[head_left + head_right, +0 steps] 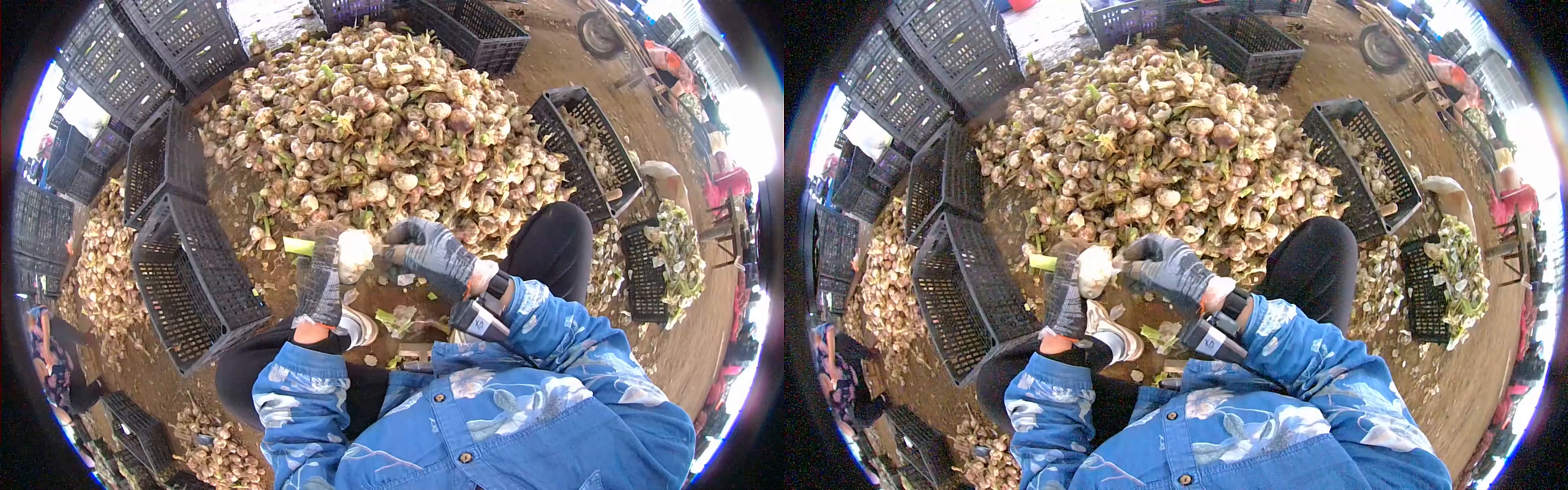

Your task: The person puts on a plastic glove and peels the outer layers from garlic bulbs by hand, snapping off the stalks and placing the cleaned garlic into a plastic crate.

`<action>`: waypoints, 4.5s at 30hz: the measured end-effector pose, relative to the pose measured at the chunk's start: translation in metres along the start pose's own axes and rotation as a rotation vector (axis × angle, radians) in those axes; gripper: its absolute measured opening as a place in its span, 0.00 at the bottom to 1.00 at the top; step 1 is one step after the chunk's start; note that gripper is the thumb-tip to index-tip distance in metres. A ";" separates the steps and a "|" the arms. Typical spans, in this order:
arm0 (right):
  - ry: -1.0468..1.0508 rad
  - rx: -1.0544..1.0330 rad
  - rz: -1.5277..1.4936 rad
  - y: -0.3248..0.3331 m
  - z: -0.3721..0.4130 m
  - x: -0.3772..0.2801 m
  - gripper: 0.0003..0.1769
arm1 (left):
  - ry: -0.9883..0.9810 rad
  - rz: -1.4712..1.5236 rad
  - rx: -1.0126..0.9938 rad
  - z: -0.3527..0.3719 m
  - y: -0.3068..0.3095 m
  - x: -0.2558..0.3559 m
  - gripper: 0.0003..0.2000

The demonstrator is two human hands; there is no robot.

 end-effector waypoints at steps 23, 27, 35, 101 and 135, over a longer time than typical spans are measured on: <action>0.031 -0.236 -0.169 -0.021 0.006 -0.002 0.15 | -0.182 -0.127 0.087 0.008 -0.006 0.030 0.13; 0.038 -0.223 0.003 -0.010 0.001 0.004 0.14 | -0.183 -0.174 0.100 0.009 -0.009 0.033 0.11; 0.065 0.036 0.325 0.032 -0.013 0.041 0.13 | -0.096 0.093 -0.009 -0.001 -0.007 0.027 0.13; -0.065 0.182 -0.067 0.136 -0.281 0.158 0.27 | 0.334 0.396 0.271 0.000 -0.008 0.000 0.19; 0.136 -0.208 0.032 -0.023 -0.008 -0.003 0.18 | -0.425 0.494 -0.097 -0.020 -0.010 -0.010 0.16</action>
Point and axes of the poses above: each hand's wrist, its own z-axis away from the middle knuckle, its own y-axis out of the back of the hand, x = y × z, the point moved 7 cm from there along -z, towards the middle knuckle, and after that the axes turned 5 degrees about -y, right-handed, at the moved point
